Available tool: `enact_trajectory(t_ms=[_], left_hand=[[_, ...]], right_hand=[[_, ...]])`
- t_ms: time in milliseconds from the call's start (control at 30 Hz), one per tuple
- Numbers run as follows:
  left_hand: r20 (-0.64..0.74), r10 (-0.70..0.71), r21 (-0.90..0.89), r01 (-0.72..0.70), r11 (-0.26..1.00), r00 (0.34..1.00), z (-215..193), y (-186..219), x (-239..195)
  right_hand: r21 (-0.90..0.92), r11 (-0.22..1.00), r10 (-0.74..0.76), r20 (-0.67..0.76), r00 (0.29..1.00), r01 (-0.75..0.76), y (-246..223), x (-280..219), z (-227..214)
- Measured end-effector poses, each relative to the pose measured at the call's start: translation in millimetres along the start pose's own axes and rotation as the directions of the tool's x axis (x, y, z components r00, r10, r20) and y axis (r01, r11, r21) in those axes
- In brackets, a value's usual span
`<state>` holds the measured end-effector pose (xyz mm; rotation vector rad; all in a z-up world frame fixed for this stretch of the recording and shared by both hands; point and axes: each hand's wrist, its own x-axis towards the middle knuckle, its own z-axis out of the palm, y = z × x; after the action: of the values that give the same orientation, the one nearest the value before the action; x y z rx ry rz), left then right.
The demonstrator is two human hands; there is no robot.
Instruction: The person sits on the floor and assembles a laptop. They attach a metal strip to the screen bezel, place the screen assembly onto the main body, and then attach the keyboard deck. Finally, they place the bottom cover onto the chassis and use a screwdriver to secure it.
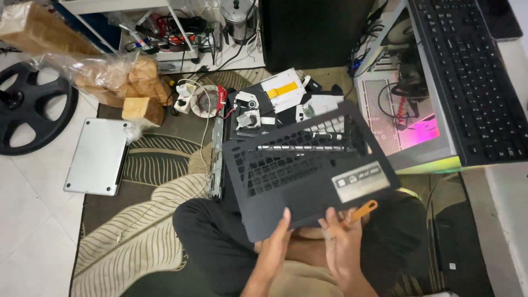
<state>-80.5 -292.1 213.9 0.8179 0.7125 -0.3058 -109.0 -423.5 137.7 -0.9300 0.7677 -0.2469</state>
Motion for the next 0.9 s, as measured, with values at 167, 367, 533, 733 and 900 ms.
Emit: enact_trajectory(t_ms=[167, 367, 533, 733, 900], left_hand=[[-0.067, -0.128, -0.052, 0.124, 0.991, 0.99, -27, 26, 16], [0.016, -0.036, 0.141, 0.034, 0.989, 0.999, -64, 29, 39], [0.053, 0.009, -0.015, -0.008, 1.0, 0.999, -56, -1, 51], [-0.005, 0.027, 0.106, -0.026, 0.994, 1.0, -31, 6, 50], [0.19, 0.119, 0.206, -0.158, 0.966, 0.975, -11, 20, 45]], right_hand=[[0.261, 0.963, -0.068, -0.011, 0.998, 0.068, 5, 49, -68], [-0.068, 0.98, -0.165, 0.243, 0.956, 0.186, -26, 55, -80], [-0.104, 0.985, -0.118, 0.199, 0.973, 0.141, -13, 50, -71], [-0.106, 0.983, -0.134, 0.15, 0.98, 0.151, -17, 45, -53], [-0.048, 0.983, -0.171, 0.144, 0.975, 0.179, -23, 53, -52]])
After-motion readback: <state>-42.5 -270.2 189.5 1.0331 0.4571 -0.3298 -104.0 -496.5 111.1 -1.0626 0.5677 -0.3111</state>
